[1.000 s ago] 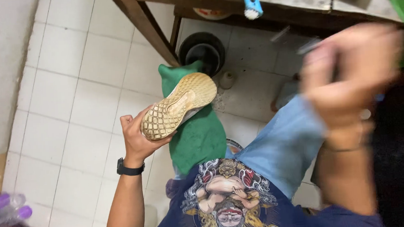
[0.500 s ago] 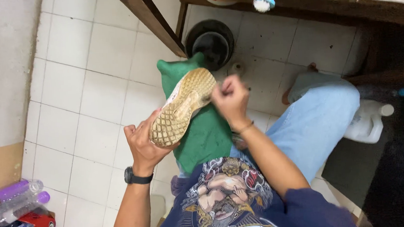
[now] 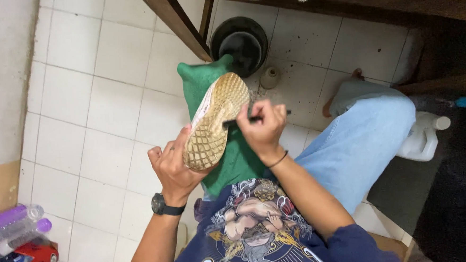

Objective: The person scrubs the sole of a beige sneaker using a purple brush and a smaller black brush. They repeatedly dip the brushes into a yellow container of liquid on a nearby table to clean the textured bottom of the shoe.

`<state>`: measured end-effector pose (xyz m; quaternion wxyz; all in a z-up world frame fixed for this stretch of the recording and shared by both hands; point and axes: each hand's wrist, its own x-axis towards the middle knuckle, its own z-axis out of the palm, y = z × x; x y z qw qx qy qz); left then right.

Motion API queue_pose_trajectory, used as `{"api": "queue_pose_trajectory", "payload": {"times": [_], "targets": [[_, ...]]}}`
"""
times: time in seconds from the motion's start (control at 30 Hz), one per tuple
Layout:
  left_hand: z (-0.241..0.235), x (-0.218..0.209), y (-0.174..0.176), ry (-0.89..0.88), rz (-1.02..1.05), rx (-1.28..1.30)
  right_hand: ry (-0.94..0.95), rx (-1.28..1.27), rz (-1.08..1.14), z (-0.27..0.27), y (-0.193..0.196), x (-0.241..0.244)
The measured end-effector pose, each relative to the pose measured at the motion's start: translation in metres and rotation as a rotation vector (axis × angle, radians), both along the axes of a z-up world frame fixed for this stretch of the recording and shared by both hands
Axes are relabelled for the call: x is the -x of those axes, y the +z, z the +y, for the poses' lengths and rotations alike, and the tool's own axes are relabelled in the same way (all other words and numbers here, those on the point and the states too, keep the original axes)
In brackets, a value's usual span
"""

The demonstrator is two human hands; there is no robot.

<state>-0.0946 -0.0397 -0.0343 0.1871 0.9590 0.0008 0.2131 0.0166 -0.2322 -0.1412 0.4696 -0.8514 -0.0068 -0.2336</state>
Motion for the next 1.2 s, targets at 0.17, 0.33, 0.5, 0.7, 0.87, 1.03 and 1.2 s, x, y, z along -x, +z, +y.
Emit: {"api": "queue_pose_trajectory", "payload": {"times": [0.17, 0.33, 0.5, 0.7, 0.87, 1.03, 1.2], "targets": [[0.003, 0.003, -0.013, 0.0, -0.026, -0.043, -0.064, -0.068, 0.021, -0.018, -0.011, -0.02], [-0.002, 0.004, -0.009, -0.003, -0.029, -0.055, 0.068, -0.033, -0.058, -0.009, -0.005, -0.016], [0.002, -0.003, -0.011, -0.009, -0.051, -0.065, 0.13, -0.026, -0.156, -0.001, 0.005, -0.026], [-0.002, -0.002, -0.008, -0.016, -0.041, -0.075, 0.208, -0.103, -0.145, 0.0, -0.003, -0.039], [-0.001, 0.0, -0.005, -0.031, -0.04, -0.06, 0.309, -0.161, -0.253, -0.008, -0.022, -0.062], [-0.004, -0.003, -0.003, -0.037, -0.04, -0.055, 0.359, -0.119, -0.331, 0.007, -0.02, -0.048], [-0.003, -0.005, -0.005, -0.045, -0.063, -0.043, 0.323, -0.192, -0.262, 0.006, -0.012, -0.054]]}}
